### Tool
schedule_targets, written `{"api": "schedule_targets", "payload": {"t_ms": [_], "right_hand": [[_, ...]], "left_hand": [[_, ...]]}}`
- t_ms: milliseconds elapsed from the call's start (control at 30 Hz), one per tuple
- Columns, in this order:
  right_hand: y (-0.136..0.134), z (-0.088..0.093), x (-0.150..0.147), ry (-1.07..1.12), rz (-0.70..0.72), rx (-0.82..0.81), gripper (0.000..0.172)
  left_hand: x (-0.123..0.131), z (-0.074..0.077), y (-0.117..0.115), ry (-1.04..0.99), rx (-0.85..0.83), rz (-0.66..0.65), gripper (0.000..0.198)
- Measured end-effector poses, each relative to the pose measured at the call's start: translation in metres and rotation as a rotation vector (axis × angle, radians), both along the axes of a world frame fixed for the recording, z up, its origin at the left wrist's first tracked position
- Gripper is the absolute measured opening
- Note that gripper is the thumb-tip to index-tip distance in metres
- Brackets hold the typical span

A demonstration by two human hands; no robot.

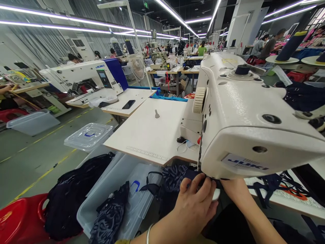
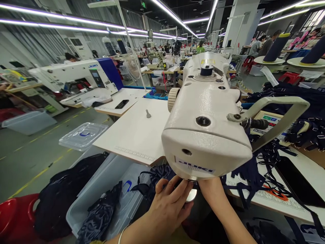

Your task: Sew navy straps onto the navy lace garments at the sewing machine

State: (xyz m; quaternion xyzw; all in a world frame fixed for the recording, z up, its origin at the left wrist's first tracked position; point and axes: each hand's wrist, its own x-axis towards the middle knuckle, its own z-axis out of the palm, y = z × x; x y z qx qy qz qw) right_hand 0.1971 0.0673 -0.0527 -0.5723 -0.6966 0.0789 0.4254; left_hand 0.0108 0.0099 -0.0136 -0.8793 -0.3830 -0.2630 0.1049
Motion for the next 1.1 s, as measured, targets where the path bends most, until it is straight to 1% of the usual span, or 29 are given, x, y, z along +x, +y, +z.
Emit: {"api": "schedule_targets", "payload": {"t_ms": [167, 233, 367, 567, 700, 767, 833, 867, 900, 933, 967, 1000, 1033, 1067, 1100], "right_hand": [[0.002, 0.000, 0.002, -0.036, 0.005, -0.015, 0.024], [0.001, 0.001, 0.001, -0.052, 0.012, -0.033, 0.025], [-0.001, 0.007, -0.002, -0.065, 0.015, -0.070, 0.030], [-0.001, 0.013, -0.004, -0.049, 0.016, -0.103, 0.026], [-0.003, 0.010, -0.003, -0.022, 0.029, -0.101, 0.030], [-0.003, 0.007, -0.002, -0.002, 0.038, -0.100, 0.031], [-0.004, 0.005, -0.001, 0.017, 0.037, -0.099, 0.029], [-0.004, 0.005, -0.001, 0.028, 0.033, -0.099, 0.029], [-0.005, 0.004, 0.000, 0.042, 0.024, -0.100, 0.029], [-0.005, 0.005, 0.000, 0.059, 0.012, -0.104, 0.030], [-0.005, 0.006, 0.001, 0.079, 0.002, -0.113, 0.030], [-0.006, 0.007, 0.000, 0.100, -0.007, -0.126, 0.031], [-0.006, 0.008, 0.000, 0.126, -0.017, -0.144, 0.032], [-0.007, 0.009, -0.001, 0.153, -0.026, -0.163, 0.033], [-0.007, 0.011, -0.003, 0.176, -0.033, -0.181, 0.033]], "left_hand": [[0.000, -0.001, 0.001, 0.001, 0.029, 0.017, 0.035], [-0.001, -0.002, 0.000, -0.017, 0.031, 0.031, 0.036], [-0.002, -0.004, 0.000, -0.037, 0.019, 0.016, 0.036], [-0.003, -0.004, -0.001, 0.013, 0.031, 0.032, 0.038], [-0.002, 0.000, -0.003, 0.048, -0.001, 0.021, 0.037], [-0.002, 0.003, -0.003, 0.046, -0.028, 0.001, 0.037], [-0.003, 0.003, -0.004, 0.034, -0.052, -0.035, 0.036], [-0.005, 0.000, -0.004, 0.026, -0.061, -0.056, 0.037], [-0.008, -0.007, -0.004, 0.006, -0.066, -0.067, 0.038], [-0.012, -0.017, -0.003, -0.035, -0.075, -0.062, 0.040], [-0.017, -0.030, -0.003, -0.101, -0.097, -0.035, 0.043], [-0.023, -0.047, -0.002, -0.217, -0.117, 0.034, 0.046], [-0.030, -0.065, -0.001, -0.371, -0.202, 0.128, 0.047], [-0.037, -0.084, 0.000, -0.547, -0.324, 0.250, 0.049], [-0.045, -0.103, 0.001, -0.607, -0.378, 0.335, 0.053]]}}
